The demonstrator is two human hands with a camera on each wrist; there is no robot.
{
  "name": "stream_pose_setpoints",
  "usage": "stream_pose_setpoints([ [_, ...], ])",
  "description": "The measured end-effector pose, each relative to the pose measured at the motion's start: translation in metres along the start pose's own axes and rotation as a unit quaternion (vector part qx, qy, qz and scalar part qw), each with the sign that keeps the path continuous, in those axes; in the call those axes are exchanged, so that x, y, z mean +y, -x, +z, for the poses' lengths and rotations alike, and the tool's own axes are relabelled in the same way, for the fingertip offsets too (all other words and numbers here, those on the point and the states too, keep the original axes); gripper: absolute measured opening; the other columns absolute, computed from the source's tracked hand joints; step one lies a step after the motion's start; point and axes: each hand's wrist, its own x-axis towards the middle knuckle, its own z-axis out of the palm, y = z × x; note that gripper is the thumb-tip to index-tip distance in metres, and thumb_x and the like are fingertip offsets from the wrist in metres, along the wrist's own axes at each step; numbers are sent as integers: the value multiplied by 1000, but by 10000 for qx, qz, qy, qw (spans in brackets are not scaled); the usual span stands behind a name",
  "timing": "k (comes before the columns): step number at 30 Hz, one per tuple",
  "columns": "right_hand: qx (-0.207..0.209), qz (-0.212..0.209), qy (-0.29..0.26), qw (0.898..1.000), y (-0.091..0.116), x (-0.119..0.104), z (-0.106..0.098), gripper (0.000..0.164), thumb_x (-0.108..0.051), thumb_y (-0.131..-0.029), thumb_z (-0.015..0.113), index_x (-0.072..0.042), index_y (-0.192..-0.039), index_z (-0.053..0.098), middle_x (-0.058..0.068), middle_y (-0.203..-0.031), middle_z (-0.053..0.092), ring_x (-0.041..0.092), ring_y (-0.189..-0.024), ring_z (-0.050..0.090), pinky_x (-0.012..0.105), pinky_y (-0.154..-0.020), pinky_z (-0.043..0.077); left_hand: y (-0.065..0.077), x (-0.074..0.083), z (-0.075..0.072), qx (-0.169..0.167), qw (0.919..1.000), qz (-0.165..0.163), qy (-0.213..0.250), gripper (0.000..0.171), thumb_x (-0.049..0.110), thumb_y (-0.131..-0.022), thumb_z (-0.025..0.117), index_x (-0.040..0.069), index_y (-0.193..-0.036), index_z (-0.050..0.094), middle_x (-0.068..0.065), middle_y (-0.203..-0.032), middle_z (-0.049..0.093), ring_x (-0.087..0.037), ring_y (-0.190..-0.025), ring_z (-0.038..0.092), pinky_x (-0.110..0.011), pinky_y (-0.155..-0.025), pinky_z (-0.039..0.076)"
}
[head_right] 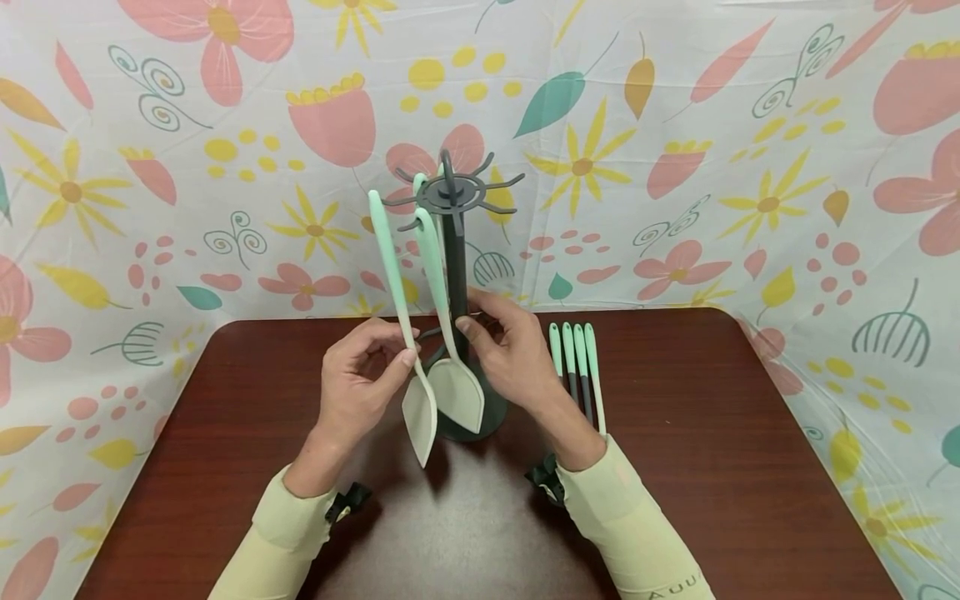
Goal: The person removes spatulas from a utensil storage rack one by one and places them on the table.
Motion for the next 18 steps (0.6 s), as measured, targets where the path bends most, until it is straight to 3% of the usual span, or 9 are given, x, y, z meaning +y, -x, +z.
stream_pose_setpoints([
  [18,62,-14,59,10000,0,0,1,24,-6,-105,67,-7,-128,74,7,-92,68,25,-70,56,28,-61,46,2,10,-7,29,9999,17,127,17,-5,-91,77,4,-106,76,-5,-91,71,-16,-72,60,-26,-62,49],
])
